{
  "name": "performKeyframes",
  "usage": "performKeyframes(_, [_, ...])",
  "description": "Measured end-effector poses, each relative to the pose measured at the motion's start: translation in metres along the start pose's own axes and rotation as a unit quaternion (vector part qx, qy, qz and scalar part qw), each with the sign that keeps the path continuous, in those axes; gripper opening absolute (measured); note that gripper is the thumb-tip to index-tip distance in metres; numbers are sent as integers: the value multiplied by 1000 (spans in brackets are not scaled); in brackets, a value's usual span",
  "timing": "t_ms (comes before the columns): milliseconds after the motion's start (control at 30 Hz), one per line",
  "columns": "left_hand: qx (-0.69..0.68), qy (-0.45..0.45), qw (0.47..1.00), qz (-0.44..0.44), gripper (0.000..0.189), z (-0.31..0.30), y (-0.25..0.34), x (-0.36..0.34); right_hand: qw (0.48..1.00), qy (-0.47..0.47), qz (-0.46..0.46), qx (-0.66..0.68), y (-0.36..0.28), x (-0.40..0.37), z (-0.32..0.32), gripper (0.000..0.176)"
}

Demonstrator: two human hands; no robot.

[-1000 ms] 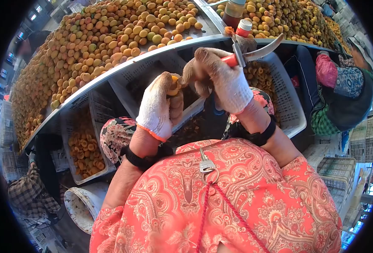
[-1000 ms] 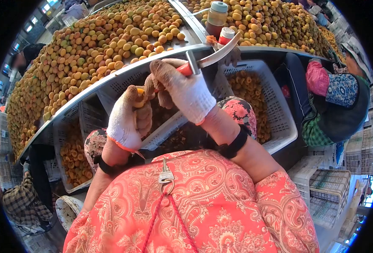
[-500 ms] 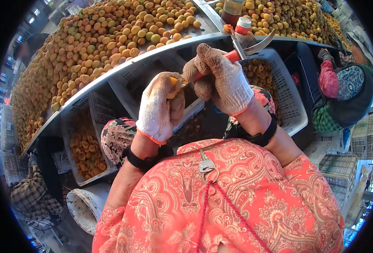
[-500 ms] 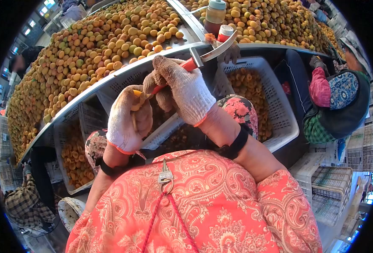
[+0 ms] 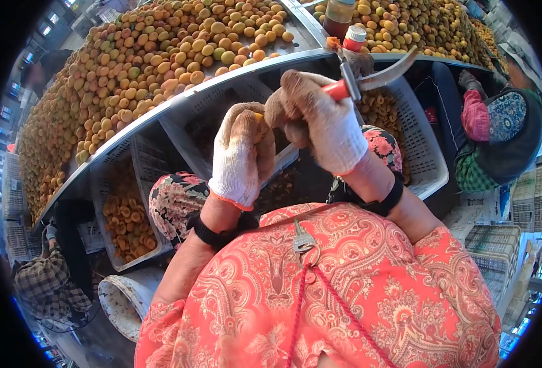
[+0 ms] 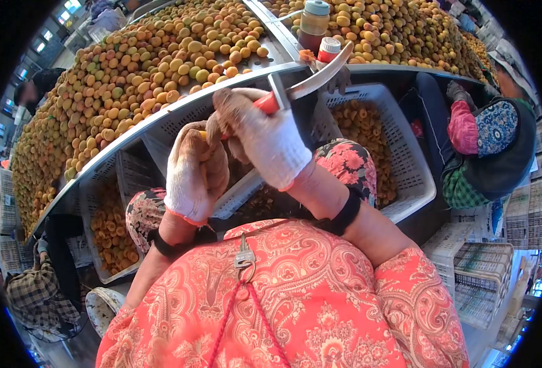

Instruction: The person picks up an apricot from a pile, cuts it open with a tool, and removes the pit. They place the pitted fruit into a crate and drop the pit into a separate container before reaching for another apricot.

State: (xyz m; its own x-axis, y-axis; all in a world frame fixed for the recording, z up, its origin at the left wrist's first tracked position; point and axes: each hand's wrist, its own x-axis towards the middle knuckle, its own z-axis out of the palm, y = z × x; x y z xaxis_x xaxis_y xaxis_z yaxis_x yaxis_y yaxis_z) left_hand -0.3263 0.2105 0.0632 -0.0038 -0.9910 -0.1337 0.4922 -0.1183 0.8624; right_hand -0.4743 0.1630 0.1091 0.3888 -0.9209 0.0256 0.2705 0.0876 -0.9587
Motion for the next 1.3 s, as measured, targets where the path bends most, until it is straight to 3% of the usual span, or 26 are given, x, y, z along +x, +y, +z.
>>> performKeyframes(67, [-96,-15,995,7,26,-4,-6,1,993,5,39,110,5,3,-2,30])
performKeyframes(100, [-95,-14,995,9,26,-5,-4,3,995,14,31,92,8,3,-2,34])
performKeyframes(167, [-167,9,982,-83,23,-6,-2,3,996,20,26,78,13,3,-1,35])
performKeyframes(200, [-166,8,983,-83,23,-8,1,2,997,27,20,64,14,4,-1,35])
performKeyframes(267, [70,-51,996,-35,22,-14,10,1,997,9,28,65,13,3,-10,33])
performKeyframes(467, [-3,-46,990,-132,24,-13,8,-8,998,-41,-17,-51,0,-1,-6,29])
performKeyframes(533, [-10,-63,987,-148,21,-5,14,-13,998,11,-56,29,-1,-2,-1,33])
performKeyframes(600, [-16,-82,983,-164,18,4,15,-16,995,-4,-74,64,0,-1,-2,37])
performKeyframes(667, [-87,-141,960,-227,10,11,14,-18,964,-45,-22,260,1,0,-6,41])
performKeyframes(700, [-112,-157,956,-218,11,13,12,-18,961,-11,-14,274,-7,-1,2,46])
performKeyframes(867, [-145,-172,948,-226,11,16,5,-17,946,-13,14,323,1,4,-7,49])
performKeyframes(967, [14,-78,987,-139,23,33,5,-19,938,25,61,339,3,5,-11,47])
performKeyframes(1000, [13,-76,987,-139,23,33,4,-17,938,25,64,339,3,6,-11,47])
performKeyframes(1067, [205,-87,973,-63,34,31,1,-11,934,51,91,342,3,7,-13,45])
performKeyframes(1100, [203,-87,973,-65,34,27,-7,-6,934,53,93,342,5,8,-14,45])
performKeyframes(1167, [386,-111,897,185,24,14,-26,5,934,47,88,342,11,10,-18,44])
performKeyframes(1300, [497,-118,846,153,26,11,-18,8,926,70,119,351,15,13,-23,43])
